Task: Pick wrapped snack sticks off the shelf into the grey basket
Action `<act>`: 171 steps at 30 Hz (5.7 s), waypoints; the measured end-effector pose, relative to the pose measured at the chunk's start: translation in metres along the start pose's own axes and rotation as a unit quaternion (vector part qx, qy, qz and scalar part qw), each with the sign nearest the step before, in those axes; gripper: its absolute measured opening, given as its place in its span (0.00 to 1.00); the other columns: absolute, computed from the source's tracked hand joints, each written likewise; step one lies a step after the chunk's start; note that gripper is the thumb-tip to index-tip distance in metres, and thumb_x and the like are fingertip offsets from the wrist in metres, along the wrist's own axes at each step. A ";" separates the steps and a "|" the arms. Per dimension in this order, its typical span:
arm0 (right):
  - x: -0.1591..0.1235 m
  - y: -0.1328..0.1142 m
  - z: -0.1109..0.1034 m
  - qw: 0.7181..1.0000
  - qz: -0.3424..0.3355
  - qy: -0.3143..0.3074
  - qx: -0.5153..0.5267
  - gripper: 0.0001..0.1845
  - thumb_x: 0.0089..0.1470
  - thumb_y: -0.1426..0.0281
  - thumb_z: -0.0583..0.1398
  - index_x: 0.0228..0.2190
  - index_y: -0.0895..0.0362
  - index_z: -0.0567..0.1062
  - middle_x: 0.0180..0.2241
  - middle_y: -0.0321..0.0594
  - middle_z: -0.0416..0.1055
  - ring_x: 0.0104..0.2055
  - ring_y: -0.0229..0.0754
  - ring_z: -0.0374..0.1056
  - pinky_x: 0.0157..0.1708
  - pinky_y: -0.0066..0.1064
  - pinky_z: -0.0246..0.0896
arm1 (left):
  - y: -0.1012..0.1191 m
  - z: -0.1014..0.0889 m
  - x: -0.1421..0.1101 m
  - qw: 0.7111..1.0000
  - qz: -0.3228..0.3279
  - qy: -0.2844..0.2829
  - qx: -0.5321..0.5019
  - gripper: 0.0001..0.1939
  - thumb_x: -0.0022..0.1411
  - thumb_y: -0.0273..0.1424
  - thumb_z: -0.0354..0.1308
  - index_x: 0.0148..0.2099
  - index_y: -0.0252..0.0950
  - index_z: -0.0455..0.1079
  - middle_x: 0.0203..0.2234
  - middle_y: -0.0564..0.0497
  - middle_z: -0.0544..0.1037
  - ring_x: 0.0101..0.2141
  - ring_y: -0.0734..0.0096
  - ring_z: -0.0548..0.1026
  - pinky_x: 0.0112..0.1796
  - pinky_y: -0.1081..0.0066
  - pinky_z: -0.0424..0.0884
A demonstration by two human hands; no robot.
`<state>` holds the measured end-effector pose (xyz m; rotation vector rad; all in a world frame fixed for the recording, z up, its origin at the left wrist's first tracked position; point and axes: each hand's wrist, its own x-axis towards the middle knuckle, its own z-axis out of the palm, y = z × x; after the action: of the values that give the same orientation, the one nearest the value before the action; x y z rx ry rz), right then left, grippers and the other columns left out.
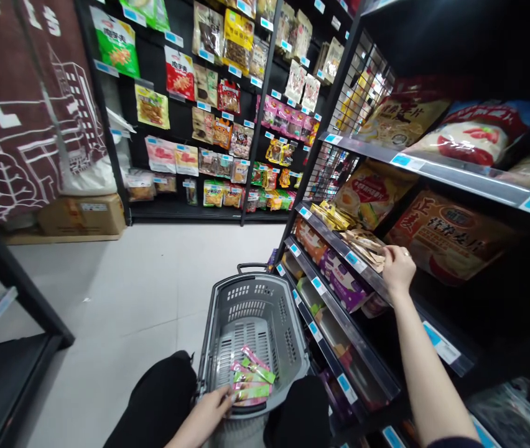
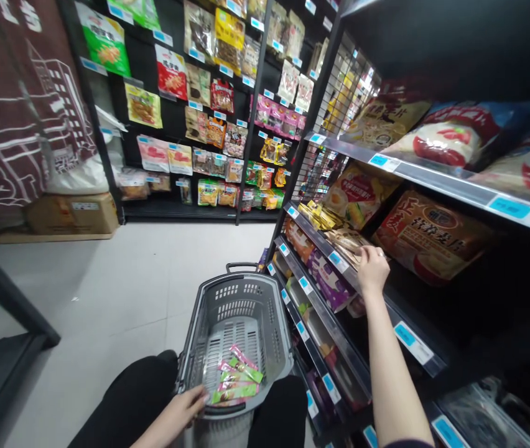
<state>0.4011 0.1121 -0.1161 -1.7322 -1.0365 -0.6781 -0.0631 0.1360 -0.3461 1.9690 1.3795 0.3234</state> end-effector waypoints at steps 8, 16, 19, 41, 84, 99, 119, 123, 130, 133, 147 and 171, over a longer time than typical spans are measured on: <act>-0.161 -0.059 -0.018 0.846 0.159 -0.220 0.460 0.16 0.50 0.58 0.58 0.28 0.60 0.72 0.23 0.38 0.69 0.24 0.39 0.66 0.27 0.30 0.62 | 0.055 -0.016 -0.029 0.821 0.084 -0.078 -0.559 0.37 0.48 0.54 0.57 0.54 0.39 0.57 0.44 0.43 0.71 0.41 0.61 0.72 0.40 0.60 0.70; -0.319 -0.095 0.018 0.678 0.301 -0.392 0.544 0.20 0.42 0.57 0.64 0.31 0.59 0.69 0.24 0.38 0.70 0.19 0.36 0.63 0.19 0.27 0.58 | 0.063 -0.025 -0.043 0.913 -0.024 -0.015 -0.408 0.30 0.37 0.38 0.70 0.40 0.27 0.66 0.27 0.43 0.77 0.24 0.65 0.76 0.22 0.71 0.72; -0.348 -0.101 0.024 0.656 0.361 -0.385 0.539 0.26 0.32 0.60 0.68 0.34 0.59 0.68 0.23 0.36 0.69 0.17 0.32 0.58 0.15 0.24 0.52 | 0.054 -0.020 -0.039 0.925 -0.037 -0.013 -0.377 0.28 0.37 0.41 0.69 0.37 0.27 0.67 0.24 0.44 0.77 0.24 0.63 0.76 0.23 0.70 0.73; -0.374 -0.102 0.027 0.561 0.346 -0.502 0.560 0.23 0.41 0.53 0.63 0.28 0.61 0.70 0.16 0.36 0.66 0.12 0.35 0.60 0.10 0.23 0.47 | 0.062 0.010 -0.046 0.941 -0.049 -0.258 -0.212 0.12 0.43 0.35 0.65 0.27 0.29 0.72 0.20 0.53 0.73 0.22 0.75 0.70 0.26 0.77 0.64; -0.165 -0.023 0.050 0.962 0.133 -0.238 0.019 0.18 0.55 0.60 0.50 0.27 0.58 0.74 0.24 0.50 0.70 0.25 0.48 0.66 0.27 0.36 0.55 | -0.004 -0.014 0.000 0.990 -0.017 -0.049 0.134 0.09 0.58 0.34 0.45 0.33 0.35 0.63 0.29 0.49 0.74 0.34 0.66 0.73 0.35 0.74 0.62; 0.011 0.039 0.043 0.979 -0.058 -0.148 -0.128 0.12 0.53 0.68 0.56 0.26 0.61 0.76 0.30 0.47 0.69 0.31 0.44 0.62 0.27 0.32 0.46 | 0.011 -0.014 -0.014 0.974 -0.044 -0.067 0.212 0.10 0.56 0.27 0.46 0.37 0.34 0.67 0.34 0.44 0.76 0.37 0.62 0.74 0.35 0.70 0.64; -0.234 -0.059 0.005 0.690 0.149 -0.522 0.478 0.20 0.52 0.54 0.55 0.25 0.59 0.67 0.20 0.37 0.66 0.22 0.37 0.64 0.25 0.28 0.60 | 0.080 -0.020 -0.041 0.834 0.088 -0.046 -0.542 0.37 0.43 0.44 0.66 0.52 0.35 0.57 0.41 0.41 0.73 0.37 0.55 0.76 0.32 0.59 0.74; -0.292 -0.068 0.024 0.681 0.195 -0.537 0.459 0.20 0.48 0.53 0.58 0.28 0.60 0.69 0.20 0.37 0.67 0.17 0.34 0.60 0.18 0.25 0.52 | 0.076 -0.011 -0.041 0.895 0.012 0.020 -0.445 0.23 0.43 0.41 0.66 0.34 0.29 0.64 0.18 0.49 0.73 0.19 0.67 0.74 0.22 0.70 0.72; -0.327 -0.072 0.016 0.637 0.288 -0.518 0.492 0.23 0.43 0.54 0.63 0.29 0.65 0.74 0.16 0.36 0.63 0.16 0.31 0.57 0.15 0.22 0.46 | 0.061 -0.008 -0.035 0.893 -0.034 -0.055 -0.446 0.27 0.42 0.47 0.65 0.32 0.27 0.66 0.21 0.43 0.76 0.21 0.63 0.76 0.23 0.71 0.72; -0.330 -0.070 0.012 0.566 0.366 -0.496 0.547 0.23 0.43 0.58 0.65 0.36 0.62 0.73 0.22 0.39 0.69 0.18 0.32 0.62 0.15 0.21 0.51 | 0.053 -0.009 -0.033 0.883 -0.049 -0.077 -0.460 0.30 0.45 0.50 0.62 0.38 0.28 0.65 0.24 0.41 0.77 0.23 0.62 0.77 0.24 0.69 0.73; -0.339 -0.074 0.020 0.484 0.522 -0.402 0.575 0.22 0.37 0.58 0.68 0.28 0.63 0.73 0.23 0.42 0.72 0.22 0.35 0.68 0.17 0.20 0.59 | 0.043 -0.021 -0.030 0.945 -0.013 0.047 -0.324 0.26 0.48 0.52 0.55 0.31 0.30 0.66 0.16 0.50 0.71 0.16 0.74 0.67 0.20 0.74 0.64; -0.022 0.015 0.042 0.981 0.096 -0.152 -0.075 0.23 0.57 0.64 0.48 0.47 0.67 0.66 0.45 0.61 0.63 0.48 0.56 0.59 0.44 0.41 0.52 | 0.001 -0.016 0.006 0.994 -0.054 0.051 -0.076 0.19 0.48 0.46 0.45 0.30 0.35 0.63 0.17 0.54 0.66 0.24 0.69 0.67 0.30 0.73 0.59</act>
<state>0.4027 0.1411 -0.1568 -2.0836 -1.0239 -0.3833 -0.0688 0.1478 -0.3353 1.7674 1.4748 0.4707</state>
